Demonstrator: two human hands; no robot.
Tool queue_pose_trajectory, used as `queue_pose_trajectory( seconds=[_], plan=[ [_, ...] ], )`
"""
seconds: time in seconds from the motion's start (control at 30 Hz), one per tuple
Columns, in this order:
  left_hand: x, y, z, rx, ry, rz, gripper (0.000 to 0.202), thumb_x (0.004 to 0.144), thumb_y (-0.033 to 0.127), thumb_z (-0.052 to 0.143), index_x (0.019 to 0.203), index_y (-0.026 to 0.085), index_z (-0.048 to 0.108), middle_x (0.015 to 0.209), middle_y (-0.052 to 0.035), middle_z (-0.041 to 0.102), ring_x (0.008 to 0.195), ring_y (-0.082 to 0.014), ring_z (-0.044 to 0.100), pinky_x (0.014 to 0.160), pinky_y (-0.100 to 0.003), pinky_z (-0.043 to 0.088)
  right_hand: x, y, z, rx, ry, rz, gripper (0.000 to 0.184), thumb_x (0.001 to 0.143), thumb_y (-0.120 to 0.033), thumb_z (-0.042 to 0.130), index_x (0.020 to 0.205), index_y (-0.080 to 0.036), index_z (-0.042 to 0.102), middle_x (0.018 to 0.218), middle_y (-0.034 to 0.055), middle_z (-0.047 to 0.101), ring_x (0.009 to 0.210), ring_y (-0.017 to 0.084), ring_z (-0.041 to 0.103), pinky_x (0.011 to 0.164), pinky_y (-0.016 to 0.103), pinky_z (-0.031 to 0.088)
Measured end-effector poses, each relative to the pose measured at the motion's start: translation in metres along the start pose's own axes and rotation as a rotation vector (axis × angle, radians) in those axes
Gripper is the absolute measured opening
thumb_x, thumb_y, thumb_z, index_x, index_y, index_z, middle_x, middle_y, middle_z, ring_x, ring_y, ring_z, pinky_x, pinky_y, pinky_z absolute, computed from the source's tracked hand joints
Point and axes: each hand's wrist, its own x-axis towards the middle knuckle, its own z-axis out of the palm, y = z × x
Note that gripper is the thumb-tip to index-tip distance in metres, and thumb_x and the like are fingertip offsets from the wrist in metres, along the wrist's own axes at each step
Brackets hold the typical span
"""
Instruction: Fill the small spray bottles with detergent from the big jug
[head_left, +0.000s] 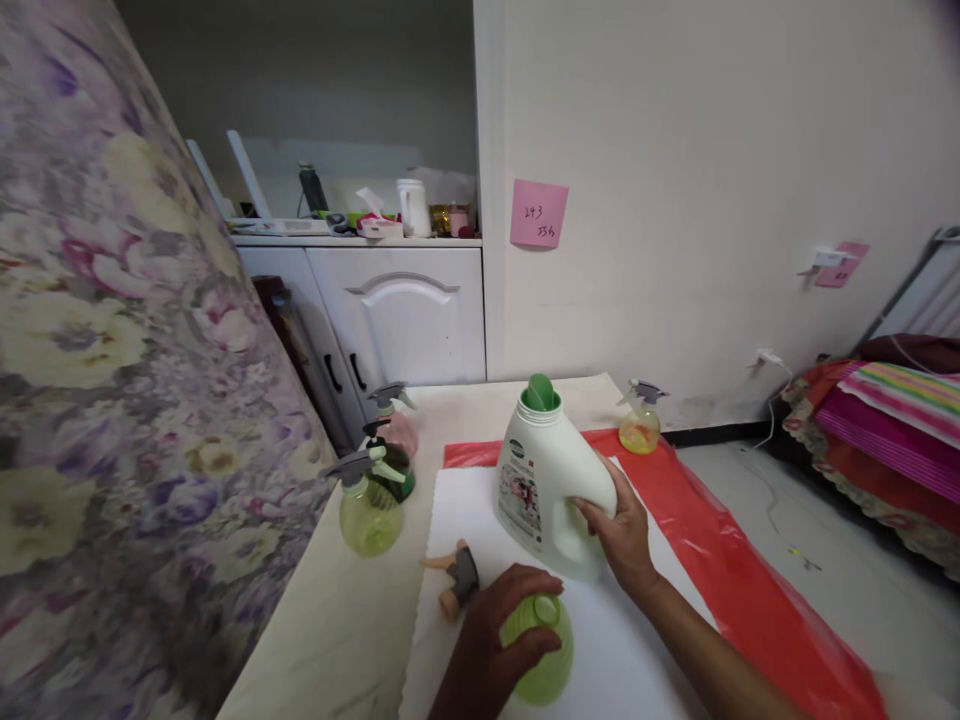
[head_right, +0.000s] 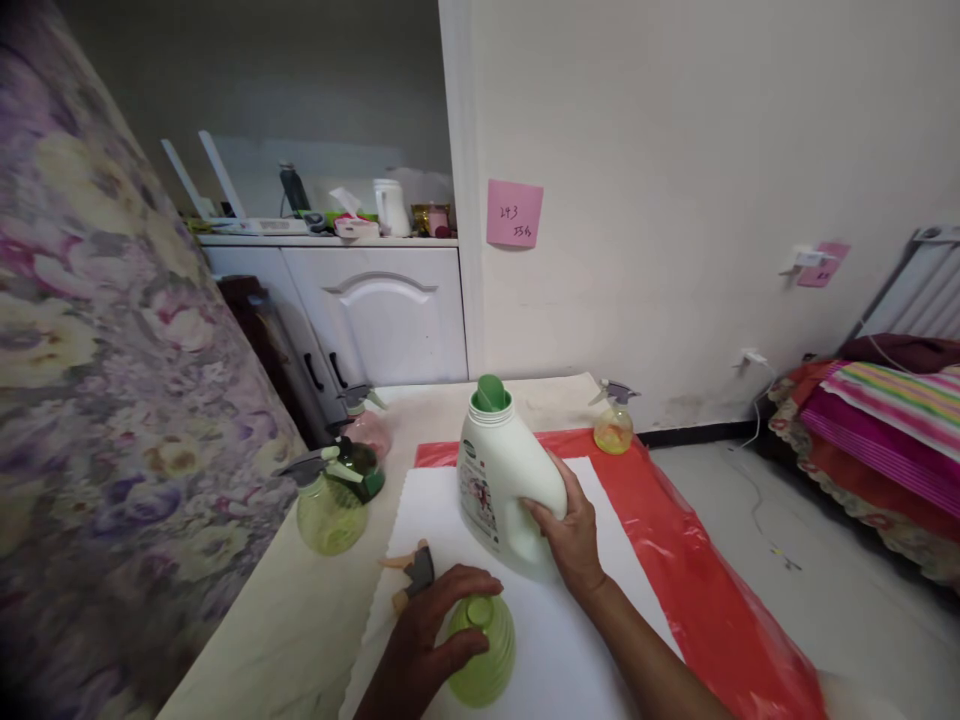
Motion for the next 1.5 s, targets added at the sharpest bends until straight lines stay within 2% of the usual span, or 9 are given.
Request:
queue_pose_trajectory(
  seconds=[0.17, 0.33, 0.53, 0.73, 0.8, 0.97, 1.13, 1.3, 1.5],
  plan=[
    [0.000, -0.002, -0.002, -0.007, 0.010, 0.057, 0.033, 0.075, 0.028, 0.072, 0.108, 0.029, 0.070, 0.116, -0.0060, 0.067, 0.113, -0.0253, 0.058, 0.101, -0.037, 0.042, -0.007, -0.005, -0.012, -0.031, -0.063, -0.049, 0.065, 0.078, -0.041, 0.068, 0.137, -0.025, 0.045, 0.116, 0.0059, 0.064, 0.096, 0.024, 0.063, 0.084, 0.038, 0.053],
    [0.001, 0.000, -0.003, 0.007, -0.006, 0.085, 0.033, 0.076, 0.035, 0.071, 0.108, 0.025, 0.069, 0.115, -0.0084, 0.068, 0.112, -0.0260, 0.058, 0.102, -0.039, 0.042, -0.055, 0.000, -0.045, -0.145, 0.066, -0.059, 0.063, 0.081, -0.041, 0.064, 0.137, -0.024, 0.041, 0.126, 0.0115, 0.055, 0.116, 0.030, 0.054, 0.103, 0.052, 0.041],
    [-0.003, -0.006, -0.009, 0.015, 0.005, 0.057, 0.047, 0.074, 0.045, 0.070, 0.116, 0.024, 0.065, 0.124, -0.0089, 0.065, 0.117, -0.0273, 0.056, 0.102, -0.039, 0.043, -0.120, -0.001, -0.034, -0.029, -0.332, 0.056, 0.080, 0.062, -0.024, 0.079, 0.135, -0.028, 0.045, 0.134, 0.0090, 0.056, 0.127, 0.034, 0.050, 0.109, 0.050, 0.038],
    [-0.019, -0.025, -0.045, 0.104, 0.461, -0.141, 0.033, 0.088, 0.046, 0.047, 0.095, 0.019, 0.065, 0.091, -0.0056, 0.072, 0.085, -0.0213, 0.066, 0.080, -0.034, 0.052, -0.133, -0.003, -0.003, 0.038, -0.419, 0.183, 0.099, 0.048, -0.012, 0.082, 0.137, -0.026, 0.042, 0.143, 0.0103, 0.050, 0.134, 0.033, 0.042, 0.115, 0.050, 0.029],
    [-0.026, -0.029, -0.054, 0.262, 0.519, -0.163, 0.028, 0.088, 0.043, 0.047, 0.092, 0.020, 0.063, 0.090, -0.0040, 0.071, 0.084, -0.0212, 0.065, 0.079, -0.033, 0.051, -0.135, 0.001, 0.002, 0.027, -0.415, 0.175, 0.097, 0.049, -0.012, 0.082, 0.137, -0.027, 0.043, 0.143, 0.0096, 0.051, 0.135, 0.033, 0.042, 0.115, 0.050, 0.028],
    [-0.030, -0.039, -0.045, 0.731, 0.378, -0.109, 0.025, 0.087, 0.023, 0.047, 0.107, 0.018, 0.062, 0.108, -0.0092, 0.066, 0.101, -0.0235, 0.060, 0.088, -0.036, 0.047, -0.139, 0.011, 0.008, 0.003, -0.389, 0.177, 0.095, 0.052, -0.014, 0.082, 0.137, -0.027, 0.041, 0.144, 0.0090, 0.050, 0.136, 0.031, 0.041, 0.117, 0.049, 0.025],
    [-0.025, -0.044, -0.024, 1.143, 0.260, -0.303, 0.027, 0.083, 0.016, 0.053, 0.108, 0.013, 0.063, 0.109, -0.0134, 0.064, 0.098, -0.0275, 0.059, 0.082, -0.037, 0.045, -0.139, 0.011, 0.010, -0.007, -0.393, 0.161, 0.091, 0.054, -0.018, 0.082, 0.136, -0.025, 0.043, 0.143, 0.0100, 0.051, 0.135, 0.031, 0.042, 0.116, 0.049, 0.027],
    [-0.024, -0.047, -0.024, 1.162, 0.285, -0.354, 0.029, 0.083, 0.010, 0.051, 0.110, 0.017, 0.061, 0.104, -0.0107, 0.065, 0.095, -0.0234, 0.062, 0.078, -0.031, 0.044, -0.137, 0.004, 0.012, 0.003, -0.375, 0.172, 0.091, 0.051, -0.018, 0.084, 0.134, -0.026, 0.046, 0.141, 0.0092, 0.054, 0.133, 0.034, 0.045, 0.114, 0.051, 0.031],
    [-0.023, -0.046, -0.033, 0.996, 0.353, -0.213, 0.029, 0.084, 0.010, 0.044, 0.106, 0.020, 0.058, 0.108, -0.0092, 0.067, 0.104, -0.0210, 0.062, 0.085, -0.031, 0.047, -0.134, 0.003, 0.014, 0.053, -0.371, 0.163, 0.082, 0.055, -0.023, 0.083, 0.130, -0.027, 0.050, 0.134, 0.0076, 0.060, 0.127, 0.034, 0.051, 0.110, 0.051, 0.036]
  ],
)
